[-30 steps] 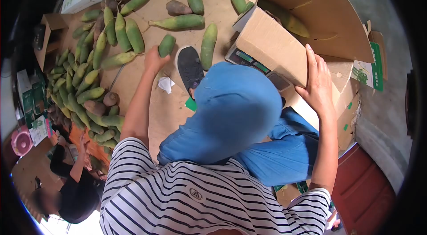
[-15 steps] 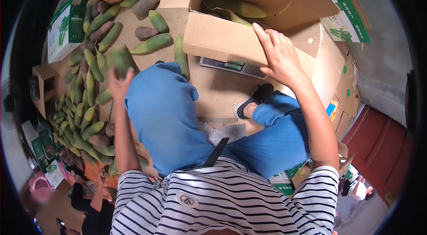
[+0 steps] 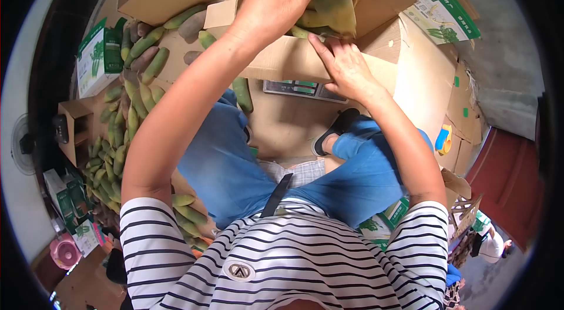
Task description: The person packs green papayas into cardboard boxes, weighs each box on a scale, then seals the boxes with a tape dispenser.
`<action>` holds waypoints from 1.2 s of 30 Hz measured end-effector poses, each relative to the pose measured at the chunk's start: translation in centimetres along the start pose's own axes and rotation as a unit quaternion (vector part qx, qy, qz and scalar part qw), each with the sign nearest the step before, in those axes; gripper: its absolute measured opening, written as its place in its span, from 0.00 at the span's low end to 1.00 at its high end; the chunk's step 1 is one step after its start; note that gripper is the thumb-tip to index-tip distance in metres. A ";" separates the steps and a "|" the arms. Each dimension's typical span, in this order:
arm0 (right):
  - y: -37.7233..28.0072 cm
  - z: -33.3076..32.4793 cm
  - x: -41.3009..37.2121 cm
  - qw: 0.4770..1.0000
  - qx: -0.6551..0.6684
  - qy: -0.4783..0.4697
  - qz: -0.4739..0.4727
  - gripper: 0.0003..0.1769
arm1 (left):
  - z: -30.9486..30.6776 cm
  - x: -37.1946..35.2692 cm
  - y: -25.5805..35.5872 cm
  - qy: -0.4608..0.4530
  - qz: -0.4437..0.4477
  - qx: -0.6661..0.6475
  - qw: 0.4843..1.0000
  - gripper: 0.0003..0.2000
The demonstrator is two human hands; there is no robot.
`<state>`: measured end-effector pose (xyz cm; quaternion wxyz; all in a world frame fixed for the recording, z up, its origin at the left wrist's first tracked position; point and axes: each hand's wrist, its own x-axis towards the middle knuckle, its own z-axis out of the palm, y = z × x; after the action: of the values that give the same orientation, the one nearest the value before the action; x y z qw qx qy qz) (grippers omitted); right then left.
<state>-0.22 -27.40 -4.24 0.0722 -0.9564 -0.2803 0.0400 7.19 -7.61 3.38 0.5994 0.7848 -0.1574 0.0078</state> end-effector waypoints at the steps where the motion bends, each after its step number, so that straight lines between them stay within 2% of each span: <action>1: 0.0 0.2 -0.1 1.000 -0.007 0.005 -0.003 0.64 | 0.3 -0.1 -0.6 -0.001 -0.087 0.070 0.994 0.25; 2: 0.3 0.7 -0.3 1.000 0.004 0.023 -0.016 0.64 | -0.1 -0.6 -1.0 -0.037 -0.126 0.107 0.986 0.27; 5: 0.6 0.5 -0.3 1.000 0.007 0.020 -0.008 0.63 | -1.5 -1.9 -2.2 -0.053 -0.037 0.105 0.992 0.20; 6: 0.7 0.2 -0.1 1.000 0.015 0.002 0.002 0.64 | -2.2 -2.1 -1.3 -0.034 -0.061 0.006 0.998 0.18; 9: 1.0 0.9 -0.2 0.998 -0.022 0.037 -0.034 0.62 | -4.7 -0.9 -1.5 0.138 -0.054 -0.021 0.989 0.15; 11: 0.9 1.1 -0.2 0.998 -0.016 0.047 -0.035 0.63 | -7.6 1.0 -7.6 0.254 -0.011 -0.073 0.964 0.15; 13: 1.1 1.4 0.0 0.997 -0.011 0.061 -0.036 0.63 | -9.3 0.9 -13.4 0.384 -0.097 0.088 0.914 0.19; 15: 1.0 0.8 0.1 0.999 -0.009 0.038 -0.028 0.63 | -7.8 -3.0 -20.2 0.470 -0.162 0.270 0.825 0.17; 16: 1.0 0.8 0.2 0.999 -0.010 0.038 -0.025 0.63 | -7.1 -5.9 -24.3 0.402 -0.284 0.309 0.814 0.16; 17: 0.9 0.9 0.1 0.999 -0.011 0.037 -0.023 0.63 | -6.1 -8.8 -28.5 0.324 -0.385 0.275 0.819 0.17; 18: 0.9 0.9 0.2 0.999 -0.007 0.037 -0.026 0.63 | -5.5 -13.1 -35.5 0.194 -0.451 0.258 0.832 0.19; 19: 1.0 0.8 0.3 0.999 -0.004 0.037 -0.027 0.63 | -3.0 -15.8 -36.8 0.164 -0.456 0.313 0.817 0.21; 20: 1.1 0.8 0.4 0.999 0.000 0.036 -0.027 0.63 | -1.3 -17.4 -35.1 0.110 -0.527 0.255 0.803 0.22; 21: 1.0 1.0 0.4 0.999 0.002 0.037 -0.031 0.63 | 0.5 -18.5 -35.6 0.069 -0.566 0.270 0.776 0.23; 22: 1.0 1.1 0.5 0.999 0.002 0.042 -0.034 0.63 | 2.3 -19.7 -35.9 0.071 -0.587 0.238 0.770 0.24; 25: 1.2 0.7 0.9 0.999 0.005 0.029 -0.022 0.63 | 4.5 -22.0 -36.8 0.129 -0.574 0.267 0.763 0.26; 27: 1.1 0.7 0.9 0.999 0.008 0.028 -0.017 0.63 | 3.8 -22.0 -38.8 0.089 -0.599 0.239 0.759 0.30; 29: 1.2 1.2 1.0 0.999 -0.003 0.043 -0.022 0.62 | 3.3 -21.4 -38.9 0.060 -0.611 0.154 0.774 0.33; 32: 1.3 1.2 0.8 0.999 -0.007 0.044 -0.022 0.62 | 4.5 -20.7 -38.3 0.179 -0.601 -0.017 0.779 0.34; 33: 1.4 1.4 0.7 0.999 -0.010 0.047 -0.020 0.62 | 4.8 -20.1 -37.8 0.242 -0.607 -0.116 0.748 0.32; 35: 1.5 1.6 0.6 0.998 -0.015 0.054 -0.019 0.62 | 4.8 -16.9 -35.8 0.359 -0.590 -0.307 0.654 0.29; 36: 1.5 1.7 0.6 0.998 -0.013 0.057 -0.020 0.62 | 3.9 -15.1 -34.3 0.382 -0.552 -0.396 0.627 0.27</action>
<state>0.86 -28.17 -6.23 0.0762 -0.9520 -0.2957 -0.0203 0.93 0.29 -32.93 0.7509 0.3384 0.5602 -0.0886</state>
